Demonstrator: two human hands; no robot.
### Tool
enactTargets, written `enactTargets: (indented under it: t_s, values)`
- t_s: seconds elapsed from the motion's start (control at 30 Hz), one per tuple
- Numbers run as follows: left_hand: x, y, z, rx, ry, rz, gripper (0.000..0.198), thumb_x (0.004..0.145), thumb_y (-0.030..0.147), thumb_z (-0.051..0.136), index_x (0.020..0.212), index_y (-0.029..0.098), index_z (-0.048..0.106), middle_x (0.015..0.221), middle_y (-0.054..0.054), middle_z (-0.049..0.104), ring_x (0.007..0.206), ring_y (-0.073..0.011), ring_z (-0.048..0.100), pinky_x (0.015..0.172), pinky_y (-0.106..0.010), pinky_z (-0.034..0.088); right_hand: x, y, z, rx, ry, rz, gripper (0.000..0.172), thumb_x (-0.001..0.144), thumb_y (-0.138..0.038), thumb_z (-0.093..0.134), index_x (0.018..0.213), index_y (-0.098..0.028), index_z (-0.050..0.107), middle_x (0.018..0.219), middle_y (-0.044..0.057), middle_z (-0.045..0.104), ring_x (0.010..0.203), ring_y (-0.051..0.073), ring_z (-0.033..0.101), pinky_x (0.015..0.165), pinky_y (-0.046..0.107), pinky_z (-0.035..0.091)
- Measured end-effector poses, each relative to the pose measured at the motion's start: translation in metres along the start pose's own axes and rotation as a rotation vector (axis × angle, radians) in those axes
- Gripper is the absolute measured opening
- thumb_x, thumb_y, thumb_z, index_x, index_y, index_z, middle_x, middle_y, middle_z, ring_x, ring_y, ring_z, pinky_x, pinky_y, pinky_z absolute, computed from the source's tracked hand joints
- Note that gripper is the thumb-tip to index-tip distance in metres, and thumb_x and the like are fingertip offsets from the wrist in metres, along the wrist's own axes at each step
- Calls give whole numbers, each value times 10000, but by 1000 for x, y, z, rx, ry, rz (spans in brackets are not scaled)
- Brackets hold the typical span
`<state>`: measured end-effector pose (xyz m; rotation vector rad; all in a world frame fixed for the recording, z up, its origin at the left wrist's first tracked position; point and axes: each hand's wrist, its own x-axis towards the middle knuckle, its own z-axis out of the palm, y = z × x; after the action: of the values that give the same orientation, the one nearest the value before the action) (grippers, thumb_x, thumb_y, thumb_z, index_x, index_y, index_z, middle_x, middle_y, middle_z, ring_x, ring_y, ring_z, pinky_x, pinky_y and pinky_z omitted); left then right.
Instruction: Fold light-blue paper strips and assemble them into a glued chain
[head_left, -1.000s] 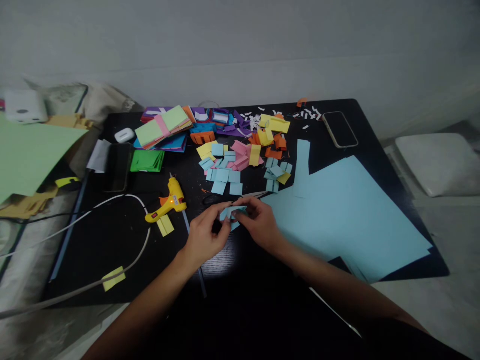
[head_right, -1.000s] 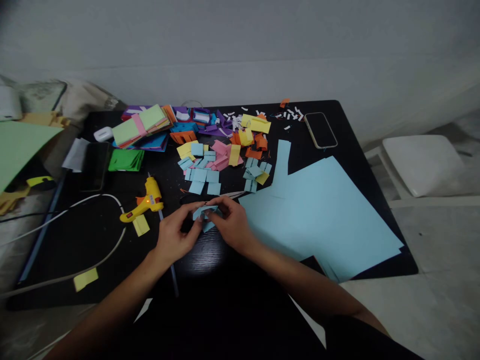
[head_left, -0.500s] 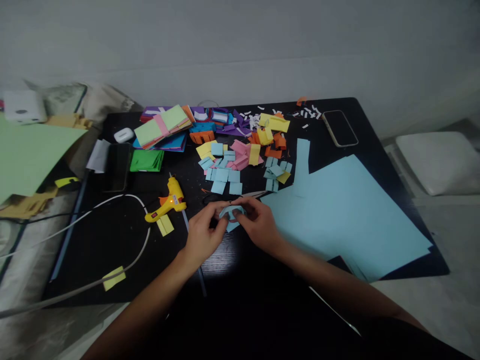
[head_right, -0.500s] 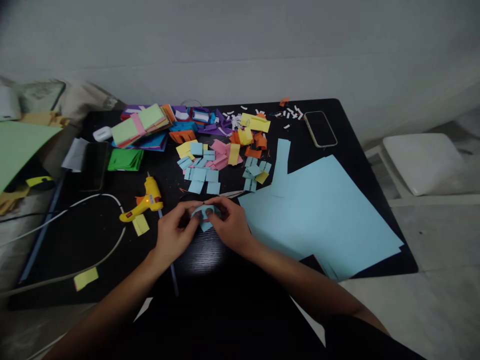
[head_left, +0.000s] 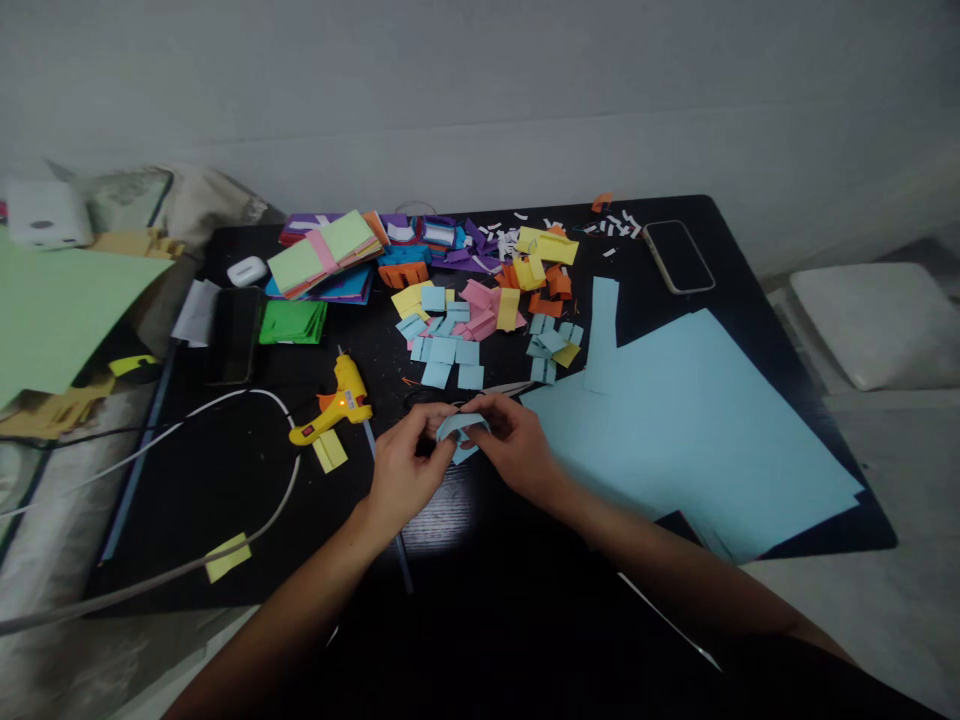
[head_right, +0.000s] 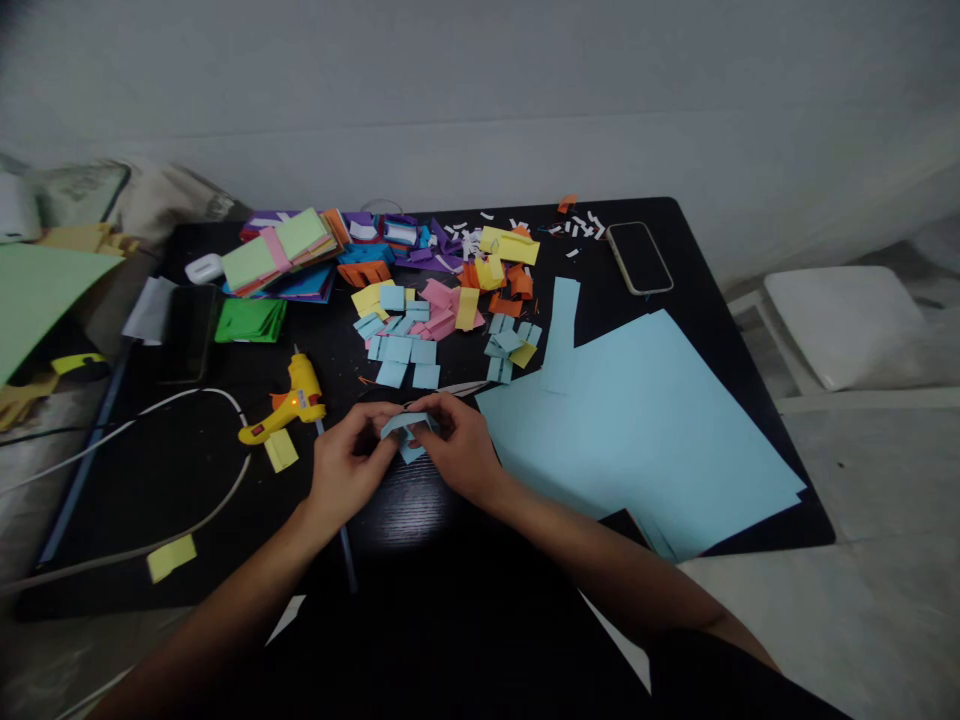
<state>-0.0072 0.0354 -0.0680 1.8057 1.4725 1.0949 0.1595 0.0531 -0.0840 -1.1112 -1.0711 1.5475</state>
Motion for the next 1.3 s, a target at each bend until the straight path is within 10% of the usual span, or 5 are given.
enactTargets:
  t_s: [1.1, 1.3]
  values:
    - [6, 6, -21, -583, -191, -85, 213, 954, 355, 675, 1087, 189, 695, 842, -54, 730, 693, -189, 700, 642, -314, 575, -5, -26, -26, 9, -204, -99, 253, 914, -415, 684, 1061, -267, 829, 938, 19, 817, 848, 233, 764, 820, 395, 629]
    - [3, -1, -15, -230, -57, 57, 83, 992, 257, 672, 971, 204, 732, 882, -31, 750, 758, -148, 692, 706, -269, 549, -6, -17, -11, -72, -33, -106, 191, 857, -397, 831, 978, -256, 784, 892, 15, 810, 767, 202, 777, 727, 338, 655]
